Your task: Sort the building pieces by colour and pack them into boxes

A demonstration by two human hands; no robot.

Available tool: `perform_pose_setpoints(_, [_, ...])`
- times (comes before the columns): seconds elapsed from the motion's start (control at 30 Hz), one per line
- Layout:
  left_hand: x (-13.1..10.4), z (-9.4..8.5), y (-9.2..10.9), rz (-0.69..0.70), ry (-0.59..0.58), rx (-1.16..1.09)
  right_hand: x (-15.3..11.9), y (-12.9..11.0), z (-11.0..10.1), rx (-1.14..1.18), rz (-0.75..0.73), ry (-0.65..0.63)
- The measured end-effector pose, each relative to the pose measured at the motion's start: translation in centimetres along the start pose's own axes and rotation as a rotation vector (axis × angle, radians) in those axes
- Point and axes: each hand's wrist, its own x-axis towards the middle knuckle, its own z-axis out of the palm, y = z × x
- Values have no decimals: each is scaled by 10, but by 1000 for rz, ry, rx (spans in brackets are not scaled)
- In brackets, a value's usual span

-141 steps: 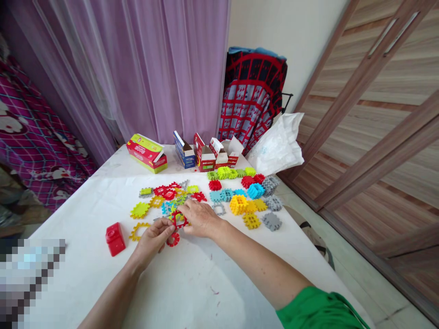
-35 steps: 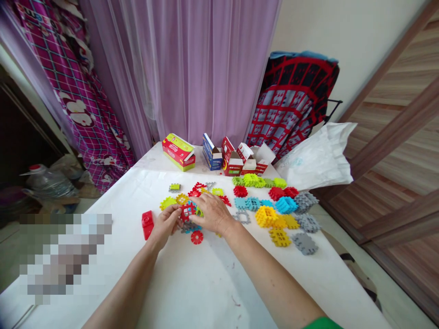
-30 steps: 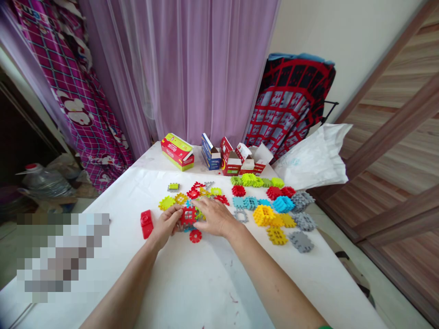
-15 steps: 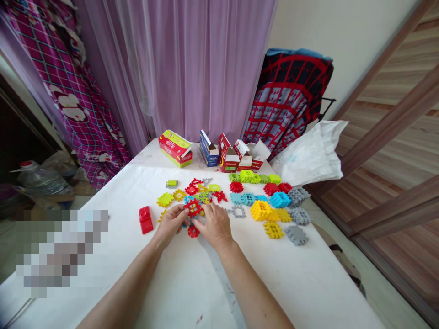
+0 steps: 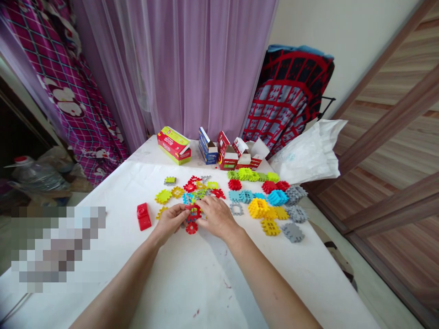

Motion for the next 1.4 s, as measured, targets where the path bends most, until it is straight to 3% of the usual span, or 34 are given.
perform_pose_setpoints(0.27, [-2,3,-1,-4,-28,-6,1,-2,0,-63,-46,-35])
perform_pose_setpoints(0.37, [-1,1,-5,65,-1,102,2,4,-5,-57,-42,-38])
perform_pose_setpoints(0.5, [1,-10,-6,448,262,524,7,51,-27,-107,66,2])
perform_pose_setpoints(0.6, [5,-21,-8,643,322,830,13,111,-47,-192,257,33])
perform_pose_setpoints(0.73, [12,-30,-16,578,381,1104,24,181,-56,-227,394,-71])
perform_pose_setpoints(0.83, [15,-32,-23,538,393,1190,34,204,-47,-223,379,-188])
perform_pose_setpoints(1.03, [16,-32,-27,516,323,1239,51,213,-25,-204,310,-260])
perform_pose_setpoints(1.4, [18,-33,-27,468,292,1280,57,220,-19,-196,314,-364])
